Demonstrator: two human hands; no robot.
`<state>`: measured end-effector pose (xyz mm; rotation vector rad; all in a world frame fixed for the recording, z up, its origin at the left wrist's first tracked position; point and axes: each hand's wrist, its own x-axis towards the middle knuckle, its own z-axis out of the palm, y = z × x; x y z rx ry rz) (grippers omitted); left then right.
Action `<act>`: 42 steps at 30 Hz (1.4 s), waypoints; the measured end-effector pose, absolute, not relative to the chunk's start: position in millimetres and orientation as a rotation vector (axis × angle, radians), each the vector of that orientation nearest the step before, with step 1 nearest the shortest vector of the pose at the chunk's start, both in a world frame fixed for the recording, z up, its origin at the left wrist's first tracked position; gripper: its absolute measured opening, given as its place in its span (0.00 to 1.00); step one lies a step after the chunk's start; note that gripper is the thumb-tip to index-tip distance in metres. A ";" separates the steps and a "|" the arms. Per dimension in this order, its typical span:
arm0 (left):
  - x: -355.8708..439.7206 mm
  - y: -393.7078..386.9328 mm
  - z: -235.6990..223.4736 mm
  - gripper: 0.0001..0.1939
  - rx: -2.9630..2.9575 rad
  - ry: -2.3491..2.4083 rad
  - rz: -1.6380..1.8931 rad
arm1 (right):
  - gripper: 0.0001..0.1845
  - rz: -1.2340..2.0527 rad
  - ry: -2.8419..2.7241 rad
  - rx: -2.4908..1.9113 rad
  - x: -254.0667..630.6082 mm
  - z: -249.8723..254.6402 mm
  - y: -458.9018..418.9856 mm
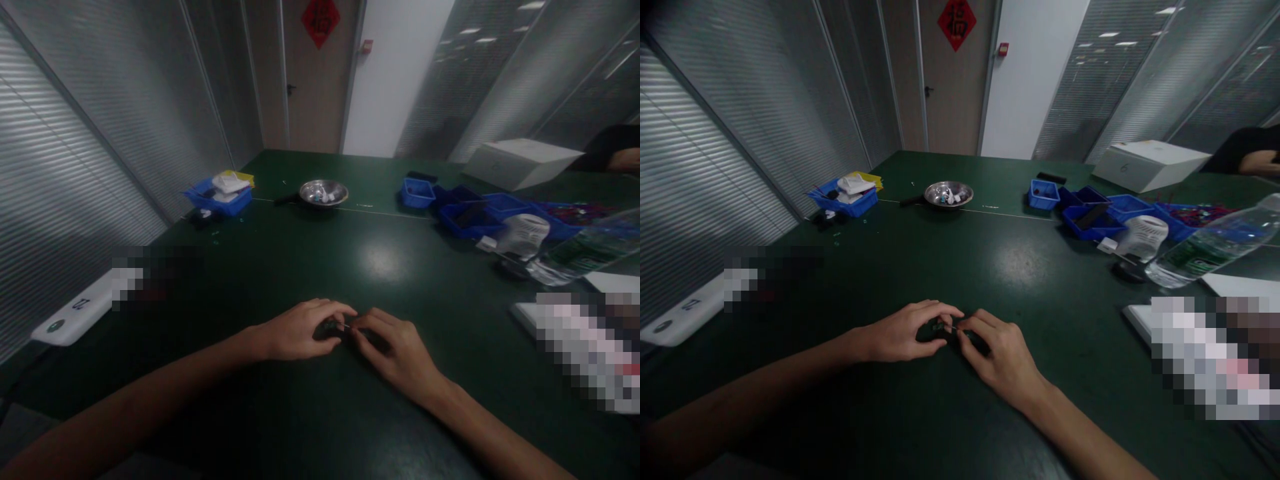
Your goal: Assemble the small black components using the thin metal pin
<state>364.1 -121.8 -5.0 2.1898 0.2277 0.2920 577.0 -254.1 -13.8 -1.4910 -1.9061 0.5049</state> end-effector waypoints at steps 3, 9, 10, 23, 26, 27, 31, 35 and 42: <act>363.3 -120.4 -6.5 0.32 2.194 0.244 0.291 | 0.09 0.495 -1.866 -1.500 577.5 -13.6 -254.3; 357.6 -113.4 2.0 0.34 2.184 0.226 0.213 | 0.10 0.443 -1.831 -1.507 580.1 -9.9 -256.3; 356.4 -111.5 3.6 0.33 2.188 0.210 0.191 | 0.10 0.437 -1.826 -1.507 580.4 -9.3 -256.6; 298.8 10.0 -15.7 0.23 2.412 0.813 0.490 | 0.11 0.473 -1.843 -1.519 582.1 -7.3 -258.5; 269.8 47.0 -23.2 0.21 2.427 1.048 0.650 | 0.12 0.469 -1.854 -1.515 582.1 -6.9 -258.4; 260.4 57.1 -26.0 0.21 2.414 1.115 0.686 | 0.12 0.464 -1.860 -1.513 582.1 -6.8 -258.4; 230.0 84.3 -35.3 0.25 2.339 1.271 0.731 | 0.12 0.440 -1.870 -1.514 582.2 -7.0 -258.0; 215.1 94.6 -36.5 0.15 2.361 1.475 0.686 | 0.12 0.447 -1.873 -1.516 583.0 -8.9 -258.0; 223.1 80.6 -25.1 0.08 2.361 1.513 0.771 | 0.13 0.433 -1.883 -1.501 584.2 -9.9 -257.9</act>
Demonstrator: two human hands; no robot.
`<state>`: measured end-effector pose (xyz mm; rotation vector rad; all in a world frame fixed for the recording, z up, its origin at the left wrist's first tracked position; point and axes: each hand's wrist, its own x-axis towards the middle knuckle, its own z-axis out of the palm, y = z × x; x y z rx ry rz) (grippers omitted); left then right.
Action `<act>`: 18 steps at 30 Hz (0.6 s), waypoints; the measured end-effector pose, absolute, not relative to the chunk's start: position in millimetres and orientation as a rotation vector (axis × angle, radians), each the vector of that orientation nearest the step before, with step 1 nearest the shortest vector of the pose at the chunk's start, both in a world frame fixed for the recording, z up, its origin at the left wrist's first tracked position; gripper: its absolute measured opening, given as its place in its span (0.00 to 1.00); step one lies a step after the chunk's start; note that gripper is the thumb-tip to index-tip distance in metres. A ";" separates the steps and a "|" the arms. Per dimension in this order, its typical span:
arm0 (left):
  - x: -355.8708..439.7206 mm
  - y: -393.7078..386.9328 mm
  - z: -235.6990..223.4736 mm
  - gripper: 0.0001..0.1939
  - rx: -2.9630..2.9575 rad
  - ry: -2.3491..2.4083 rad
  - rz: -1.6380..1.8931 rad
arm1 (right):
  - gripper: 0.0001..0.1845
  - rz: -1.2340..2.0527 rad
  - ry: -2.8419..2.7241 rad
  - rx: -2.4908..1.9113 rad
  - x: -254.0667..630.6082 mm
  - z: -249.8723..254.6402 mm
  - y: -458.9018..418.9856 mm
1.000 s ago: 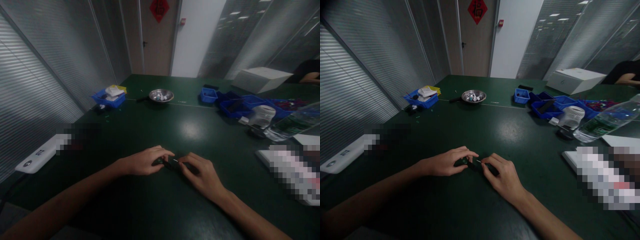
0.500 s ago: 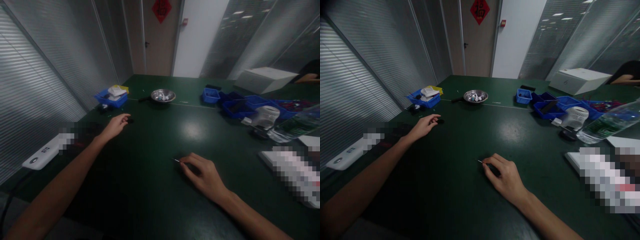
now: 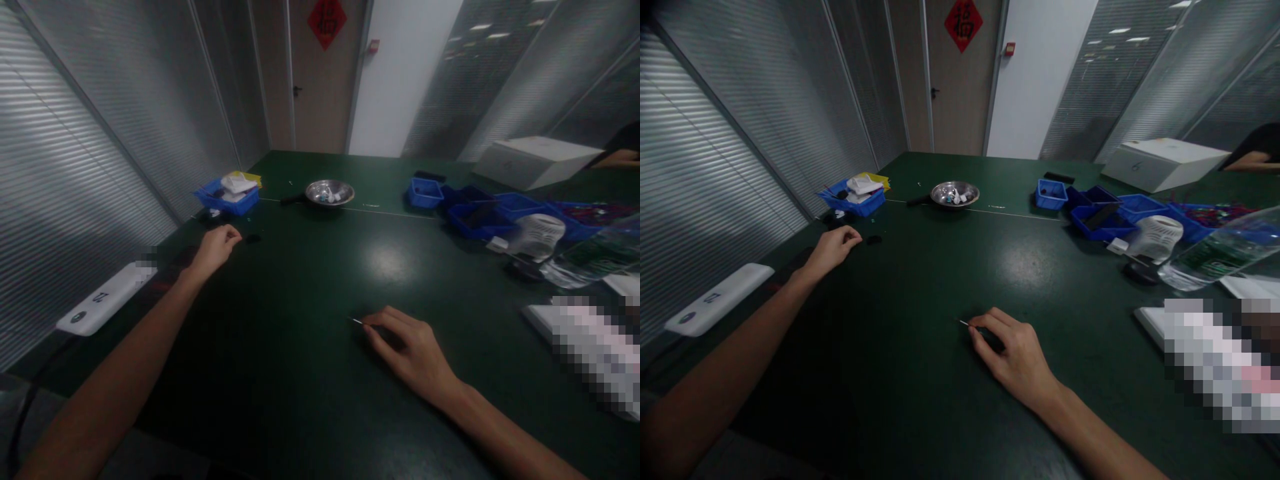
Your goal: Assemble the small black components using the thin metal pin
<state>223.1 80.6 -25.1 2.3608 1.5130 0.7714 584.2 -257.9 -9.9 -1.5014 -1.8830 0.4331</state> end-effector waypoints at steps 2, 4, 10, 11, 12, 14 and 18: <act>228.9 74.9 -22.5 0.10 2.316 1.476 0.906 | 0.13 0.434 -1.887 -1.508 584.4 -10.0 -257.8; 234.0 72.4 -21.8 0.11 2.234 1.449 1.002 | 0.13 0.443 -1.893 -1.520 584.6 -10.7 -257.7; 243.9 72.4 -25.3 0.13 2.113 1.422 1.049 | 0.12 0.473 -1.895 -1.523 585.2 -13.1 -258.1; 245.7 71.2 -25.6 0.13 2.110 1.425 1.071 | 0.12 0.472 -1.897 -1.519 585.1 -13.0 -258.2; 247.5 69.8 -25.7 0.13 2.106 1.431 1.102 | 0.12 0.469 -1.899 -1.516 585.1 -12.7 -258.2; 251.1 67.0 -25.6 0.12 2.106 1.433 1.159 | 0.12 0.466 -1.905 -1.509 584.9 -12.0 -258.0; 255.6 64.1 -25.1 0.12 2.095 1.435 1.139 | 0.12 0.466 -1.907 -1.503 584.3 -9.8 -257.8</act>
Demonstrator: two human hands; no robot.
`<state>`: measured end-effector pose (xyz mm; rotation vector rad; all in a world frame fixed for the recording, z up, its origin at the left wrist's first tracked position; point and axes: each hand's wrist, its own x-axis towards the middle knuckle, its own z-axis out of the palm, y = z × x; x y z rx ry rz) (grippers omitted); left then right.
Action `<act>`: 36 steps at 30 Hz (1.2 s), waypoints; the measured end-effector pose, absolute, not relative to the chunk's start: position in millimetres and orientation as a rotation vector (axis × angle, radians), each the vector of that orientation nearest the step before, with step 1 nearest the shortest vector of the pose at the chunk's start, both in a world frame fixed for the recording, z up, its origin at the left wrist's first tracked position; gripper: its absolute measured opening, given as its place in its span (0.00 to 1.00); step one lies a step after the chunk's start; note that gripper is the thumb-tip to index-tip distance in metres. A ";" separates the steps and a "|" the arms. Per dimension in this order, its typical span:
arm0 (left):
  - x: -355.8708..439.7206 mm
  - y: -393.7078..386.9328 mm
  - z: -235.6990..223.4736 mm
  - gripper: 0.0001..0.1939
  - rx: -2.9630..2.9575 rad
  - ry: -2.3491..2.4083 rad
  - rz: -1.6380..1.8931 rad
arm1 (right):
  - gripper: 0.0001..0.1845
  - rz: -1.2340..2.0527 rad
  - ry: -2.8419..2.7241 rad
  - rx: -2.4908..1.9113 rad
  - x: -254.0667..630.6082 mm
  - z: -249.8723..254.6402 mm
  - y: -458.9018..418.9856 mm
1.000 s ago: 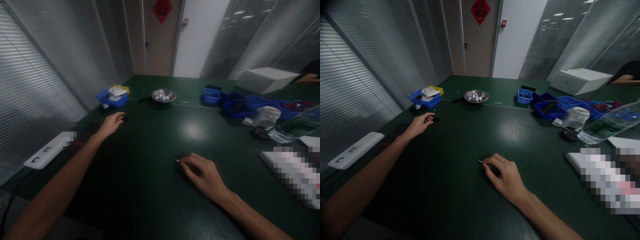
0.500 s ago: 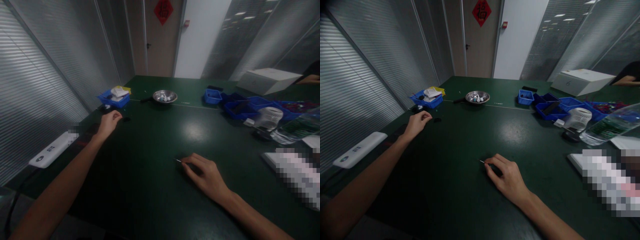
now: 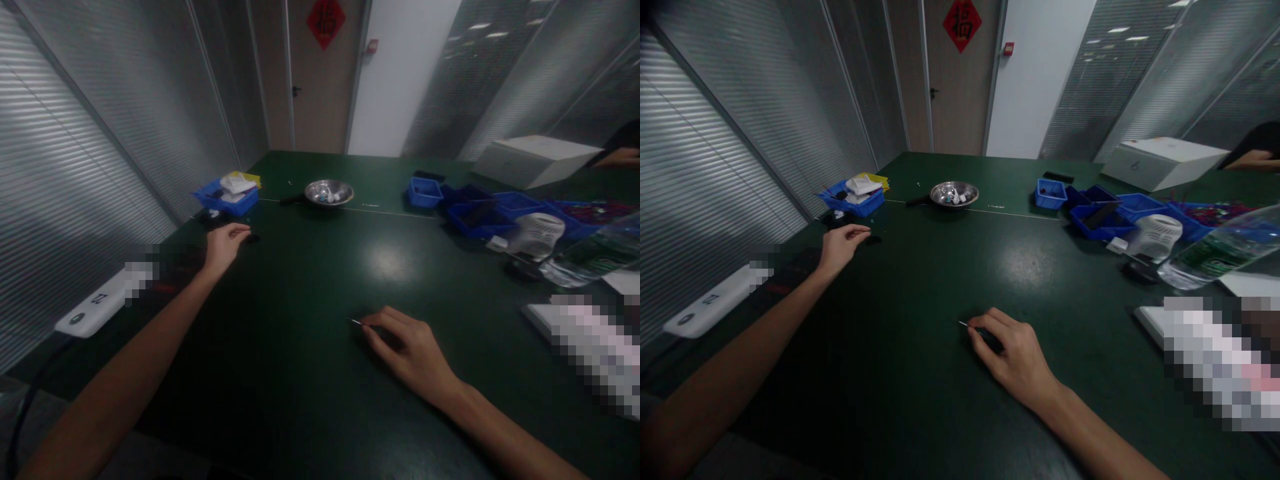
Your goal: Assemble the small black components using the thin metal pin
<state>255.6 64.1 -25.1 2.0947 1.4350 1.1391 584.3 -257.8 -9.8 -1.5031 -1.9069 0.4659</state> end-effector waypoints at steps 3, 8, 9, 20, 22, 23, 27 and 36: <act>256.4 62.8 -23.9 0.13 2.099 1.440 1.087 | 0.12 0.464 -1.908 -1.500 583.8 -8.8 -257.8; 255.9 60.3 -22.5 0.14 2.168 1.416 1.078 | 0.12 0.458 -1.917 -1.505 584.3 -9.5 -257.5; 255.4 60.6 -23.2 0.14 2.187 1.412 1.080 | 0.12 0.461 -1.917 -1.506 584.4 -9.5 -257.5; 248.5 70.4 -35.3 0.14 2.204 1.493 0.968 | 0.13 0.467 -1.925 -1.527 584.2 -9.2 -258.6; 246.6 74.1 -36.8 0.16 2.147 1.517 0.947 | 0.13 0.486 -1.921 -1.533 584.5 -9.6 -258.7; 245.5 77.0 -38.2 0.16 2.111 1.524 0.930 | 0.13 0.493 -1.920 -1.533 584.6 -9.6 -258.7; 242.0 91.5 -46.3 0.19 1.938 1.495 0.906 | 0.12 0.493 -1.920 -1.525 584.5 -9.0 -258.6; 253.3 92.1 -42.7 0.10 1.876 1.526 0.946 | 0.12 0.481 -1.921 -1.540 584.3 -10.4 -256.8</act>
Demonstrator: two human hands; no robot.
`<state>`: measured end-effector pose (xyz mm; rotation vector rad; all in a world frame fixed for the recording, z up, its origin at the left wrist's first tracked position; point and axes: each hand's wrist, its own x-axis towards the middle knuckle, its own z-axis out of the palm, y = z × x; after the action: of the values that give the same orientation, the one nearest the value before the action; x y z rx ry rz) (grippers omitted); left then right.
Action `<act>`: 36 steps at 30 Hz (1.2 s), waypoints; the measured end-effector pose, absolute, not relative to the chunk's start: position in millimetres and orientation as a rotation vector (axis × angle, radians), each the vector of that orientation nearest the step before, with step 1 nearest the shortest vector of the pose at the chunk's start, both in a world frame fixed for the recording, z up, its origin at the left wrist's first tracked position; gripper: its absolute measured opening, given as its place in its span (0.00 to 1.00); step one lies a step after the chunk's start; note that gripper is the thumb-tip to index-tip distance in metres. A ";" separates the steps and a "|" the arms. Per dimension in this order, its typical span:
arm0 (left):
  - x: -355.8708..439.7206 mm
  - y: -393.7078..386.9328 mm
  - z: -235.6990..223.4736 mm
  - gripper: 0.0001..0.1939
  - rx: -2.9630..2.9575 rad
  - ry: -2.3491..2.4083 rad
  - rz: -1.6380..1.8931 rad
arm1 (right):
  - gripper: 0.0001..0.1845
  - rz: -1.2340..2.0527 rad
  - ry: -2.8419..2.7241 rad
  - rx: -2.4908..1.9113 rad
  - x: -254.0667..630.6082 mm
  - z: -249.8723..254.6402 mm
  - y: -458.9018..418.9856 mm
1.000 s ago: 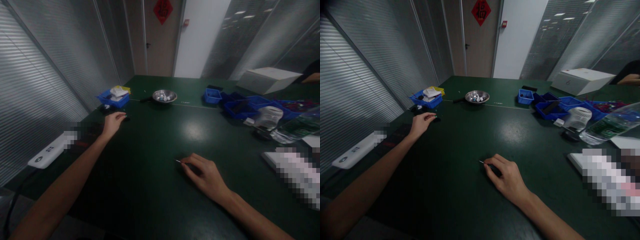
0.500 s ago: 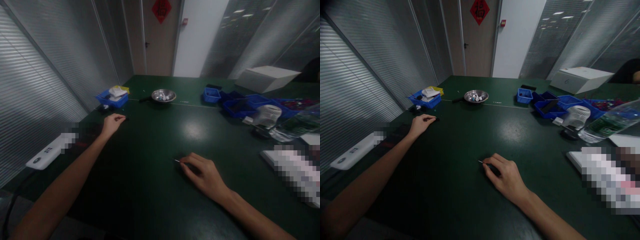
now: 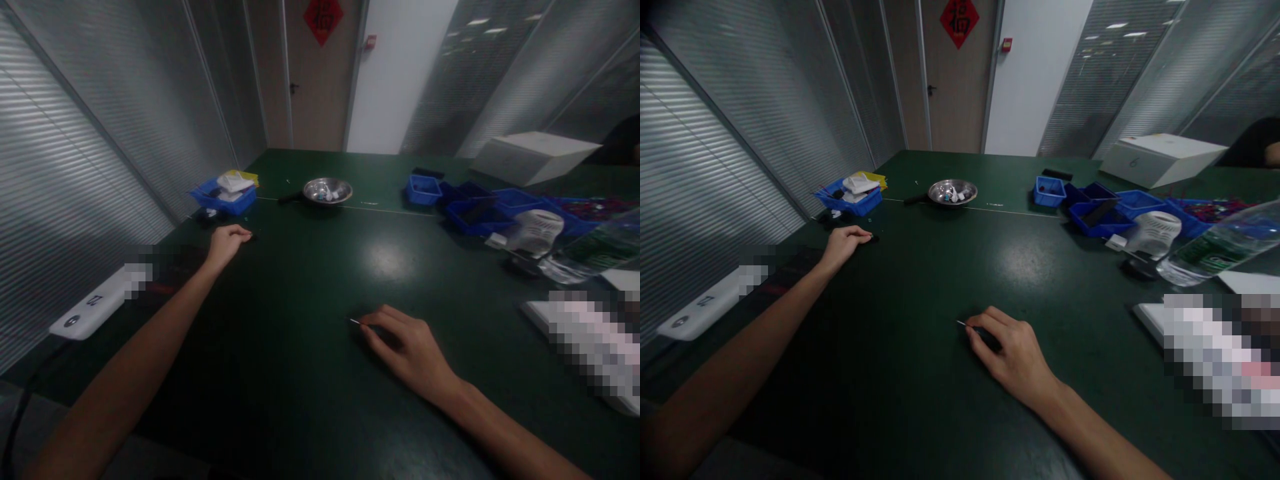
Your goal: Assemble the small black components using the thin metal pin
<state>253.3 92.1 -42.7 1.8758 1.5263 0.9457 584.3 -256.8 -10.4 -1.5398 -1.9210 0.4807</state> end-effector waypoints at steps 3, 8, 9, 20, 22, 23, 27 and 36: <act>255.1 80.7 -39.6 0.08 2.154 1.541 0.925 | 0.13 0.487 -1.919 -1.547 583.5 -10.0 -256.9; 260.9 55.6 -35.5 0.14 2.680 1.473 0.754 | 0.12 0.498 -1.916 -1.544 583.5 -10.1 -257.3; 263.4 50.7 -34.1 0.15 2.752 1.479 0.693 | 0.12 0.493 -1.917 -1.541 583.7 -10.4 -257.3; 294.4 31.3 -25.3 0.16 3.150 1.761 -0.049 | 0.12 0.508 -1.906 -1.544 583.6 -9.1 -258.1; 297.7 31.7 -24.6 0.16 3.172 1.742 -0.116 | 0.12 0.500 -1.905 -1.546 583.4 -9.1 -258.1; 297.9 32.0 -23.2 0.16 3.178 1.721 -0.115 | 0.12 0.496 -1.904 -1.546 583.3 -9.0 -258.0; 289.2 31.8 -12.8 0.13 3.208 1.547 0.057 | 0.13 0.501 -1.904 -1.545 582.3 -7.8 -257.4; 326.4 -41.5 -2.2 0.10 2.713 0.475 0.433 | 0.12 0.483 -1.914 -1.525 581.1 -7.5 -257.3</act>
<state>326.4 -41.5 -2.2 2.7127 0.4745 0.4326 581.1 -257.3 -7.5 -1.5249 -1.9136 0.4826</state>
